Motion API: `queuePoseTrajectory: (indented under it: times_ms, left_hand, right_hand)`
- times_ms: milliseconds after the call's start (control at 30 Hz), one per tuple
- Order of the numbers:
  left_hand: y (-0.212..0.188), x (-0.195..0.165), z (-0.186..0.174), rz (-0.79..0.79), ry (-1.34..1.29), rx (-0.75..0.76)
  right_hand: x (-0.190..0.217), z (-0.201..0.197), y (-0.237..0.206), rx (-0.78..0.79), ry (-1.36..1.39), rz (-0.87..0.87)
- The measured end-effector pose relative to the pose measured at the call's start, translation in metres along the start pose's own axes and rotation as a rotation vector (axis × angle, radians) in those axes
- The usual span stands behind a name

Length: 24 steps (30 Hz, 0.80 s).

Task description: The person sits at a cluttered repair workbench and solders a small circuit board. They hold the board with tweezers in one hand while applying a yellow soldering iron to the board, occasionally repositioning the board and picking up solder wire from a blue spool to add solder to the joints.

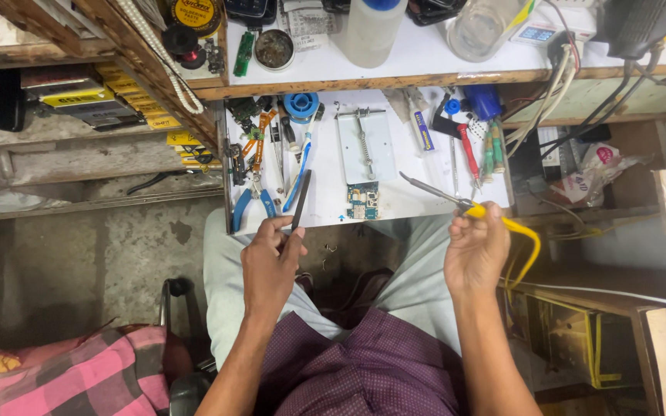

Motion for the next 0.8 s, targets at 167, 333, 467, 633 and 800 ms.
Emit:
queuePoseTrajectory:
  times_ms: [167,333,467,633,800]
  left_hand:
    - [0.0,0.002,0.001,0.068,-0.026,-0.029]
    - [0.001,0.004,0.001,0.068,-0.01,-0.053]
    - [0.002,0.005,0.0,0.079,-0.008,-0.053]
    - [0.006,0.004,0.001,0.159,-0.051,-0.044]
    - [0.01,0.011,0.005,0.114,-0.077,-0.031]
  right_hand:
    - [-0.012,-0.008,0.001,-0.035,0.169,0.139]
    - [-0.007,0.002,-0.002,0.017,0.147,0.108]
    - [0.01,0.03,-0.013,0.315,-0.134,-0.092]
    - [0.021,0.064,-0.038,0.583,-0.493,-0.273]
    - [0.015,0.091,-0.054,0.717,-0.622,-0.352]
Point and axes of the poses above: each hand's wrist, its own y-axis towards the middle knuckle, its own z-axis out of the palm, x = y × z, the point moved 6 cm from there along y, towards the middle knuckle, and after that the axes turned 15 degrees about -z, right-handed, at the moved point
